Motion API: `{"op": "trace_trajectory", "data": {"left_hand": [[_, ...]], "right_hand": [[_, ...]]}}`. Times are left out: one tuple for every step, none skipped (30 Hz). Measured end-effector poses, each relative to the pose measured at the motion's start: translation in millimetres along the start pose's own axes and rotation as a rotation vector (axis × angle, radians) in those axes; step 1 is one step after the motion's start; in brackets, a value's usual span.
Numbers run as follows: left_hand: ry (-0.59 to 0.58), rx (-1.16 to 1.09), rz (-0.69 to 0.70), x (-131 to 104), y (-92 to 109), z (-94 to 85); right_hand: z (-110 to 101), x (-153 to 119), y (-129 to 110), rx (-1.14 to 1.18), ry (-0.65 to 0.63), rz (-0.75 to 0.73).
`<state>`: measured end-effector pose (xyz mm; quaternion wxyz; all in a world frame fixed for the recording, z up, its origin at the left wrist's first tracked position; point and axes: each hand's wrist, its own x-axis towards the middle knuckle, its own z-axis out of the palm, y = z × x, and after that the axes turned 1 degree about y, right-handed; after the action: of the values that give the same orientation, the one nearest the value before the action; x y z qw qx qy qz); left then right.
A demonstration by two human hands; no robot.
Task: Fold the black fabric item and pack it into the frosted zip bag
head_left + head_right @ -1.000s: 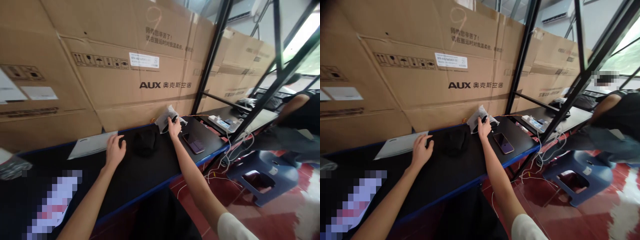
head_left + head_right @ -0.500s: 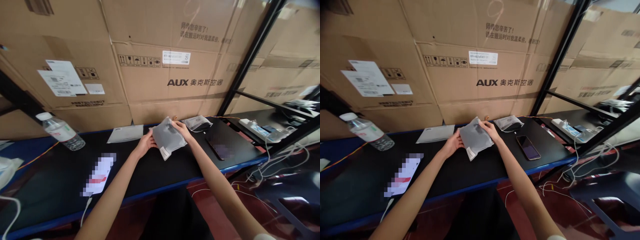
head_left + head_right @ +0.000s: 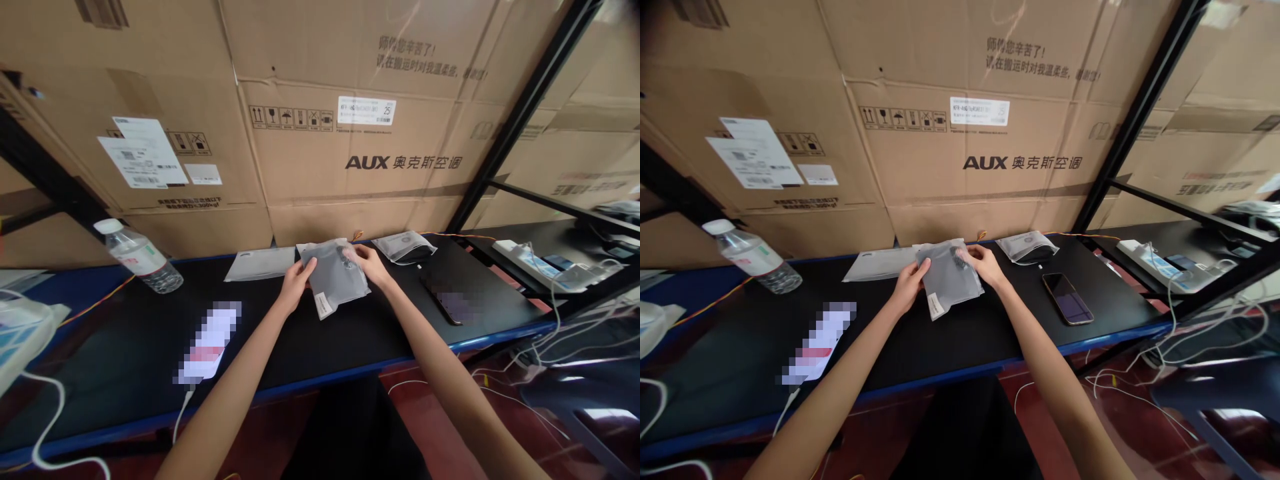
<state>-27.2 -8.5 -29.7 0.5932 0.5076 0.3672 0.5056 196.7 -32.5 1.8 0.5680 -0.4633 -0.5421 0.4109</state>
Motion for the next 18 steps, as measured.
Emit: {"op": "trace_trajectory", "data": {"left_hand": [[-0.009, 0.030, 0.007, -0.6, 1.0, -0.6], [-0.023, 0.061, 0.013, -1.3, 1.8, -1.1], [-0.037, 0.088, 0.019, -2.0, 2.4, -1.4], [-0.049, 0.109, 0.022, -2.6, 2.8, -1.6], [-0.060, 0.121, 0.022, -3.3, 3.0, -1.4], [-0.066, 0.123, 0.019, -3.9, 3.1, -0.9], [-0.069, 0.117, 0.013, -4.4, 3.1, -0.1], [-0.071, 0.105, 0.005, -4.8, 3.1, 0.9], [-0.071, 0.092, -0.002, -5.1, 3.0, 1.9], [-0.070, 0.080, -0.004, -5.2, 2.9, 2.8], [-0.068, 0.073, -0.003, -5.2, 2.8, 3.6], [-0.067, 0.073, -0.001, -5.0, 2.5, 4.2], [-0.066, 0.079, 0.002, -4.7, 2.2, 4.4], [-0.064, 0.086, 0.005, -4.4, 1.7, 4.5], [-0.062, 0.091, 0.005, -4.0, 1.2, 4.3], [-0.060, 0.096, 0.004, -3.5, 0.7, 3.9], [-0.059, 0.101, 0.001, -3.0, 0.2, 3.5], [-0.057, 0.103, 0.000, -2.5, -0.3, 3.0]], "right_hand": [[0.3, -1.4, -1.8, -0.001, -0.045, 0.044], [0.3, -2.6, -2.9, -0.006, -0.094, 0.086], [-0.1, -3.6, -3.2, -0.016, -0.136, 0.121], [-0.8, -4.4, -3.0, -0.025, -0.165, 0.144], [-1.5, -4.9, -2.3, -0.027, -0.181, 0.157], [-2.2, -5.1, -1.4, -0.020, -0.185, 0.162], [-2.8, -5.0, -0.6, -0.006, -0.182, 0.162], [-3.2, -4.8, 0.0, 0.012, -0.174, 0.160], [-3.3, -4.4, 0.3, 0.031, -0.165, 0.157], [-3.2, -4.0, 0.3, 0.046, -0.156, 0.155], [-2.9, -3.6, 0.0, 0.055, -0.143, 0.153], [-2.4, -3.3, -0.4, 0.061, -0.128, 0.151], [-1.9, -3.1, -0.7, 0.068, -0.114, 0.151], [-1.3, -3.0, -0.9, 0.076, -0.103, 0.156], [-0.9, -2.9, -0.8, 0.089, -0.097, 0.163], [-0.6, -2.8, -0.4, 0.105, -0.090, 0.171], [-0.6, -2.6, 0.4, 0.123, -0.079, 0.178], [-0.9, -2.3, 1.3, 0.143, -0.066, 0.184]]}}
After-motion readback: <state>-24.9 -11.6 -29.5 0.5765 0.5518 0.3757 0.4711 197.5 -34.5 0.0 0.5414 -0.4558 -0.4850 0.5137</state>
